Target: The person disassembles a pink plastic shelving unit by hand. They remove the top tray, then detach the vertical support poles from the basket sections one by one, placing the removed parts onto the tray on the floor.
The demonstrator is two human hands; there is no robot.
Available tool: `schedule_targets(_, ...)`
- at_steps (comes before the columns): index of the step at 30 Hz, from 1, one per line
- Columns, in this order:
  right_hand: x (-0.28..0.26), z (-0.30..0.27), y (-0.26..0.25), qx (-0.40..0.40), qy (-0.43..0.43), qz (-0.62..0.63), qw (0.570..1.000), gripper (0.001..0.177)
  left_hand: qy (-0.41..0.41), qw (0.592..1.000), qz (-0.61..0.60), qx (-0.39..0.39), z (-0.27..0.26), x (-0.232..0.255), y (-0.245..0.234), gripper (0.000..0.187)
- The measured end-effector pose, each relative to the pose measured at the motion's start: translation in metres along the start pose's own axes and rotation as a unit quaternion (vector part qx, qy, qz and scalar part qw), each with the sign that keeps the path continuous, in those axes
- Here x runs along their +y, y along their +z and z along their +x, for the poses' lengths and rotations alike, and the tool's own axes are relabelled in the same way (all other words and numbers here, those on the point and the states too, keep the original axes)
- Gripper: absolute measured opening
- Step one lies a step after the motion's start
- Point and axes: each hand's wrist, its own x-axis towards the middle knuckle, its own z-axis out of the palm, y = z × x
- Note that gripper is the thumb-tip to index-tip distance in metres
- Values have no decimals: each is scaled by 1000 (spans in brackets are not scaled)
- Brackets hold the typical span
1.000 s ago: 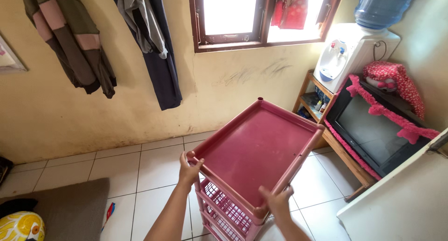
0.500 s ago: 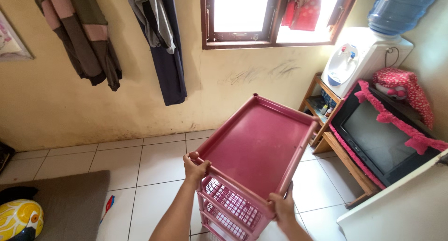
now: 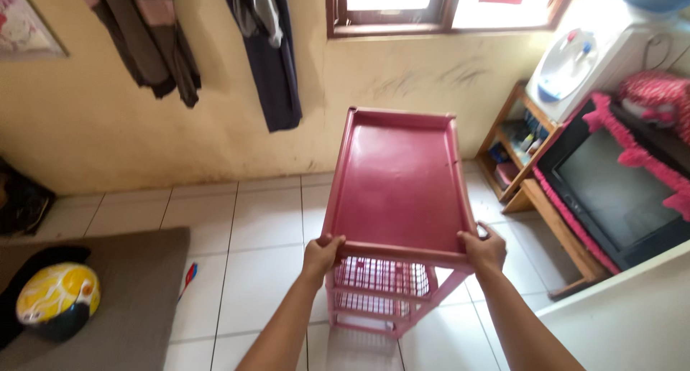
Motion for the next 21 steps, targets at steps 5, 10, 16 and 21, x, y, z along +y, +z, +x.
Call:
schedule_targets(5, -40, -65, 3, 202, -287, -211, 912, 52, 58, 995, -28, -78, -3, -16, -22, 53)
schedule_targets(10, -95, -116, 50, -61, -583, -79, 806, 52, 200, 974, -9, -107, -4, -36, -21, 55)
schedule_targets(16, -139, -167, 108, -296, -521, -147, 787, 71, 219, 975, -9, -31, -8, -38, -14, 37)
schedule_targets(21, -145, -168, 138, -315, -515, -221, 766, 71, 206, 978, -13, -27, -7, -42, -27, 33)
